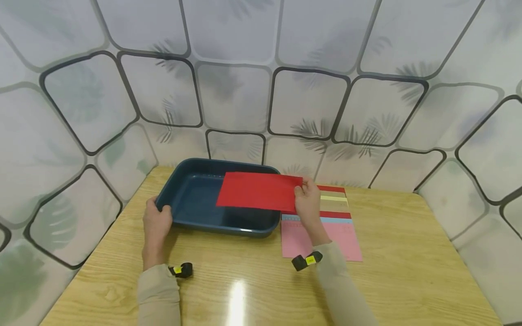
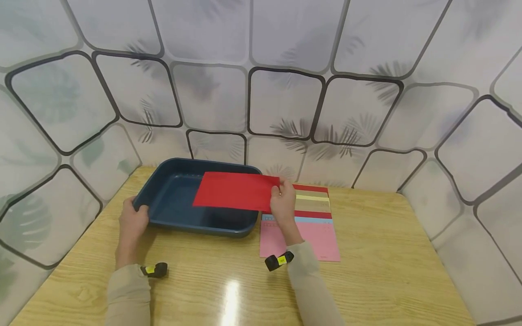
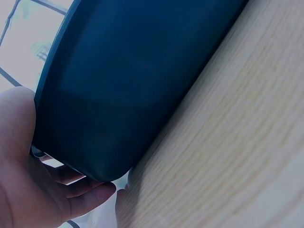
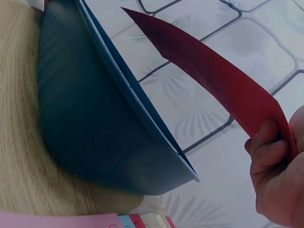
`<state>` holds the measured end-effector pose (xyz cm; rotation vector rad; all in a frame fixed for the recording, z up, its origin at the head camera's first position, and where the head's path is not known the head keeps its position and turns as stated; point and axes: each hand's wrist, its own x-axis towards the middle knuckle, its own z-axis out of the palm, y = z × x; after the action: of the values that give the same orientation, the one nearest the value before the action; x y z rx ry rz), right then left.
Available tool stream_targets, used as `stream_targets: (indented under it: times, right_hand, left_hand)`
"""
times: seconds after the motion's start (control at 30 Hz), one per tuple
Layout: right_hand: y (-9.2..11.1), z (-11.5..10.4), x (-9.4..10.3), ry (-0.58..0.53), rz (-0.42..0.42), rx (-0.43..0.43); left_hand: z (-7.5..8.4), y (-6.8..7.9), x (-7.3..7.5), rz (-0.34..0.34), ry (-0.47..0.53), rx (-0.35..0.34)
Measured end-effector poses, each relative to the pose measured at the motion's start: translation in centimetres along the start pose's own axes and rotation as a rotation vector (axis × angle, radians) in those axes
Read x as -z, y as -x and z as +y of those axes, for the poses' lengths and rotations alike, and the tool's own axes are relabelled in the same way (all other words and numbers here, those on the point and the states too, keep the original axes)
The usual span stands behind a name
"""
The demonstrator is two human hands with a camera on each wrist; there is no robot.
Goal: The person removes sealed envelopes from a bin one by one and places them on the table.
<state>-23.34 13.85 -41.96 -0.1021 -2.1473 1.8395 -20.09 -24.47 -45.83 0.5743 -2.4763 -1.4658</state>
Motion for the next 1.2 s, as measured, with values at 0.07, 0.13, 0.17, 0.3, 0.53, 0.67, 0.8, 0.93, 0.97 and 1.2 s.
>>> stream_targets:
  times: [0.07, 0.13, 0.17, 0.3, 0.53, 0.67, 0.8, 0.93, 0.97, 1.2]
  right_hand:
    - [-0.1, 0.1, 0.5, -0.019, -0.006, -0.051]
    - [-0.2, 0.3, 1.0, -0.027, -0.009, -0.089]
    - [-0.2, 0.5, 1.2, -0.025, -0.007, -0.099]
    - [-0.3, 1.0, 2.1, -0.033, 0.008, -0.115]
    - [-0.3, 1.6, 3.2, -0.060, 0.025, -0.166]
    - [-0.2, 1.6, 4.0, -0.066, 0.025, -0.208]
    - [0.0, 1.8, 4.8, -0.086, 0.024, -0.232]
    - [0.1, 2.2, 5.6, -0.093, 0.043, -0.222]
    - [0.1, 2.3, 5.8, -0.096, 0.047, -0.218]
    - [0.4, 2.6, 6.7, -0.053, 0.080, -0.206]
  left_hand:
    - [0.0, -0.1, 0.0, -0.005, 0.001, 0.000]
    - [0.0, -0.2, -0.1, -0.010, 0.005, 0.001]
    - [0.0, -0.2, -0.1, -0.011, 0.007, 0.001]
    - [0.1, -0.1, -0.1, -0.017, 0.013, 0.006]
    - [0.2, 0.0, -0.2, -0.019, 0.018, 0.013]
    - [0.2, -0.1, -0.2, -0.014, 0.012, 0.010]
    - [0.3, -0.1, -0.2, -0.022, 0.014, 0.011]
    - [0.3, -0.1, -0.3, -0.025, 0.013, 0.014]
    - [0.3, -0.1, -0.3, -0.025, 0.011, 0.014]
    - [0.2, -0.1, -0.2, -0.033, 0.021, 0.038]
